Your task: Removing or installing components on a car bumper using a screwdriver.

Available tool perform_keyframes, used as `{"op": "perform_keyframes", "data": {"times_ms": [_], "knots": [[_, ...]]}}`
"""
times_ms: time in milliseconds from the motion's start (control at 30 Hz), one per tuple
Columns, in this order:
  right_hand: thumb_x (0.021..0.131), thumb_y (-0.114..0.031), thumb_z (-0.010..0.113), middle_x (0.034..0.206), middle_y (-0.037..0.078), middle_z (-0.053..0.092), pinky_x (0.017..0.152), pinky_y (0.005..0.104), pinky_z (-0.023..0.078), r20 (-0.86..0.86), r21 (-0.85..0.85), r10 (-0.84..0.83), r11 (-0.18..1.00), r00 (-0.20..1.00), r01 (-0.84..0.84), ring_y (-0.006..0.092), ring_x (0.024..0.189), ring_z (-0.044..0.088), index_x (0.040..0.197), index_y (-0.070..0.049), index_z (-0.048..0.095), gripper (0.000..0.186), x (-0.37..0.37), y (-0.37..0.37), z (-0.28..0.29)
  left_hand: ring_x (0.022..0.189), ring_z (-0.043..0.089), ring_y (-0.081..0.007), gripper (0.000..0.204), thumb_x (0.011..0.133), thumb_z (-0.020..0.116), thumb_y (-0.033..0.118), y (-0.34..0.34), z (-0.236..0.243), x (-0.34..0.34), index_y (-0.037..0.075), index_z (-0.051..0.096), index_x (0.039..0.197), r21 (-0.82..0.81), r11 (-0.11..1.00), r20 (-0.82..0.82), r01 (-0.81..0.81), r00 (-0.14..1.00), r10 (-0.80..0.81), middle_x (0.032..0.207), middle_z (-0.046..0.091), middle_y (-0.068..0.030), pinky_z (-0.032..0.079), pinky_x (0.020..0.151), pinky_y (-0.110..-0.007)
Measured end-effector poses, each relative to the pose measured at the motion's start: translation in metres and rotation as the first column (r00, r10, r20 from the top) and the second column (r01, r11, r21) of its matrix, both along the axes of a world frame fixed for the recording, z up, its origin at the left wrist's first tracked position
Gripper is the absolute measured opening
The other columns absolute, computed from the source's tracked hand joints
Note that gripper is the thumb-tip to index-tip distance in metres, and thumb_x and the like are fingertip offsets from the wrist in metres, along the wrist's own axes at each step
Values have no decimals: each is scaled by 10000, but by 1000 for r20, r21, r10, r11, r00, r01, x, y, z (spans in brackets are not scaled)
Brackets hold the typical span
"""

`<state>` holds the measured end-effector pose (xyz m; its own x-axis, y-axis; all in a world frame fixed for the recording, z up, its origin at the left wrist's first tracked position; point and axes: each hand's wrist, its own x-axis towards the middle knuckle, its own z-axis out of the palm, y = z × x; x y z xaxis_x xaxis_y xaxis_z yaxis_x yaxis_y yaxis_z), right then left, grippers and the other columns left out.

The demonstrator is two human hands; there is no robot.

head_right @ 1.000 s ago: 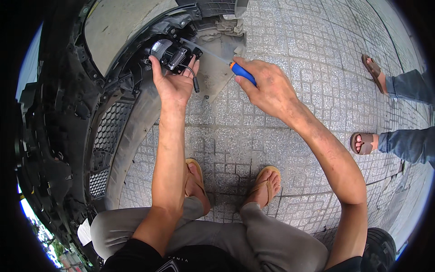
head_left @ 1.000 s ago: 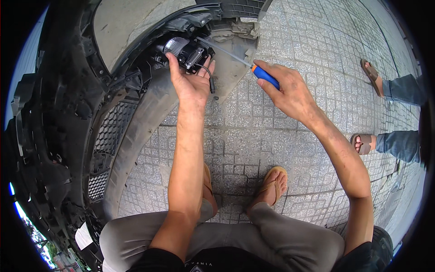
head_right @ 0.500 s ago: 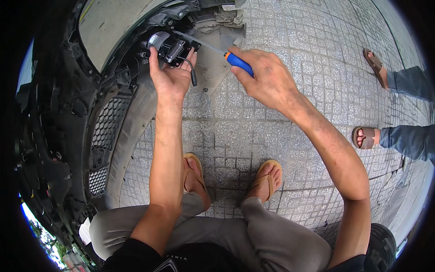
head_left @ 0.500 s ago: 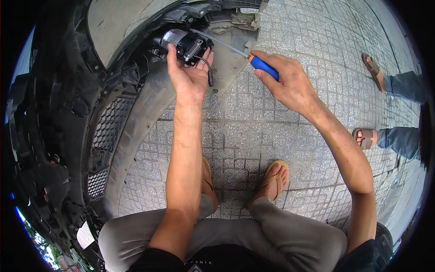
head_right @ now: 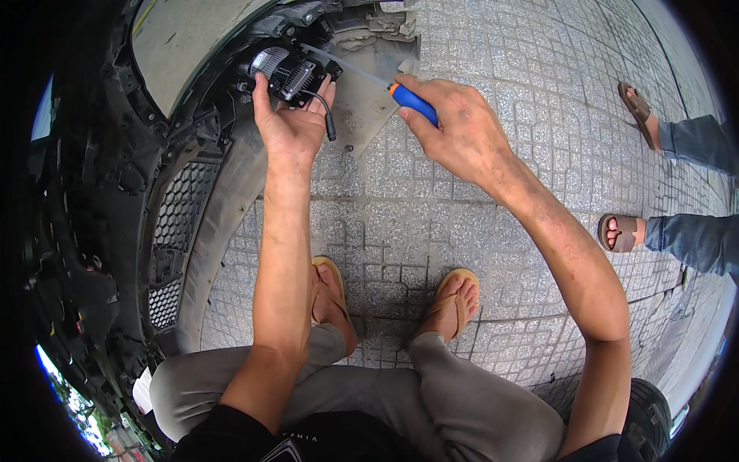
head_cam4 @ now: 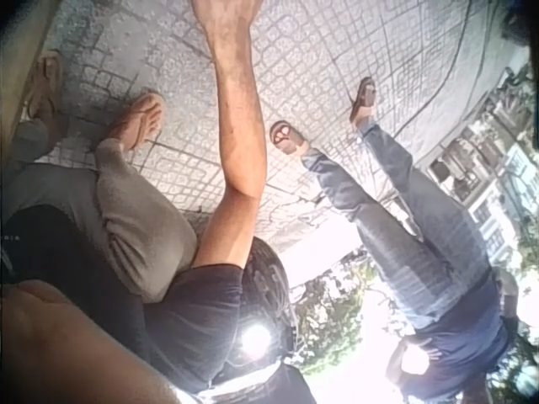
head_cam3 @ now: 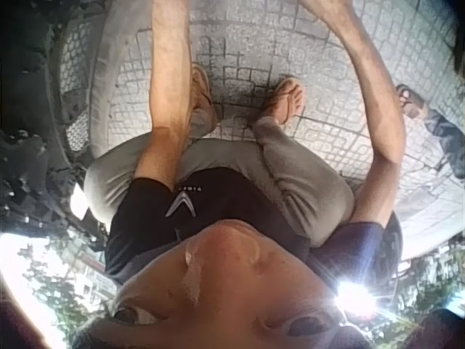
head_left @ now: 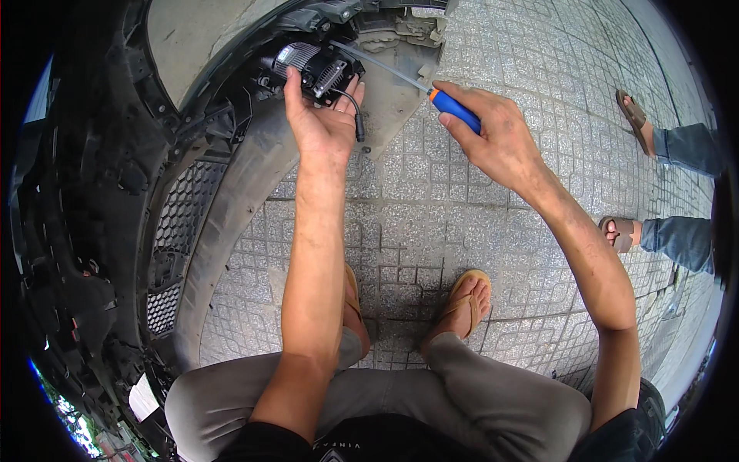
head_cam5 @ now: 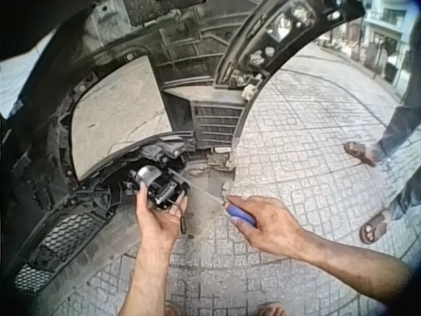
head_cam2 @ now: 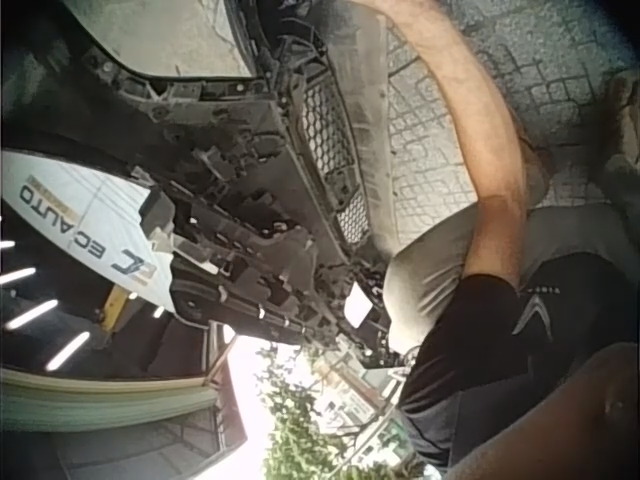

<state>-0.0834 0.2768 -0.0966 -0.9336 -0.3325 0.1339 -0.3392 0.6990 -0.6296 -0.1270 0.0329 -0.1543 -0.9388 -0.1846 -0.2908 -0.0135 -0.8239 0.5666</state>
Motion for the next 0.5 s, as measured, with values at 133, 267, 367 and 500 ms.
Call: {"op": "perform_keyframes", "data": {"times_ms": [133, 267, 367, 500], "knots": [[993, -254, 626, 1011, 179, 731, 863, 441, 571, -7, 4, 13, 1000, 1000, -13, 306, 891, 714, 1343, -58, 640, 401, -1, 1, 1, 1354, 470, -465, 945, 860, 749, 560, 1, -1, 0, -69, 342, 1436, -2, 1000, 1, 2, 1000, -2, 1381, 510, -252, 380, 1162, -576], [991, -251, 628, 1008, 172, 734, 872, 444, 566, 42, 14, 2, 1000, 999, -3, 304, 900, 713, 1333, -55, 644, 395, -1, 0, 2, 1350, 474, -461, 938, 862, 748, 556, -1, -1, 0, -62, 342, 1439, -4, 1000, 5, -3, 1000, 3, 1382, 512, -249, 383, 1159, -576], [992, -248, 627, 988, 170, 733, 852, 438, 567, 21, 18, -3, 1000, 1000, 3, 297, 880, 711, 1331, -51, 645, 393, 0, 3, -2, 1347, 478, -456, 919, 864, 745, 553, -1, -1, -1, -57, 359, 1433, 10, 1000, -8, 7, 1000, -7, 1379, 519, -247, 386, 1158, -572], [991, -241, 627, 950, 165, 731, 794, 426, 576, -35, -1, 5, 1000, 999, -5, 278, 816, 709, 1333, -40, 647, 397, -2, 2, -6, 1345, 481, -451, 900, 867, 742, 551, 1, 0, 0, -54, 378, 1424, 2, 1000, 0, -3, 1000, 3, 1376, 524, -245, 389, 1157, -571]]}}
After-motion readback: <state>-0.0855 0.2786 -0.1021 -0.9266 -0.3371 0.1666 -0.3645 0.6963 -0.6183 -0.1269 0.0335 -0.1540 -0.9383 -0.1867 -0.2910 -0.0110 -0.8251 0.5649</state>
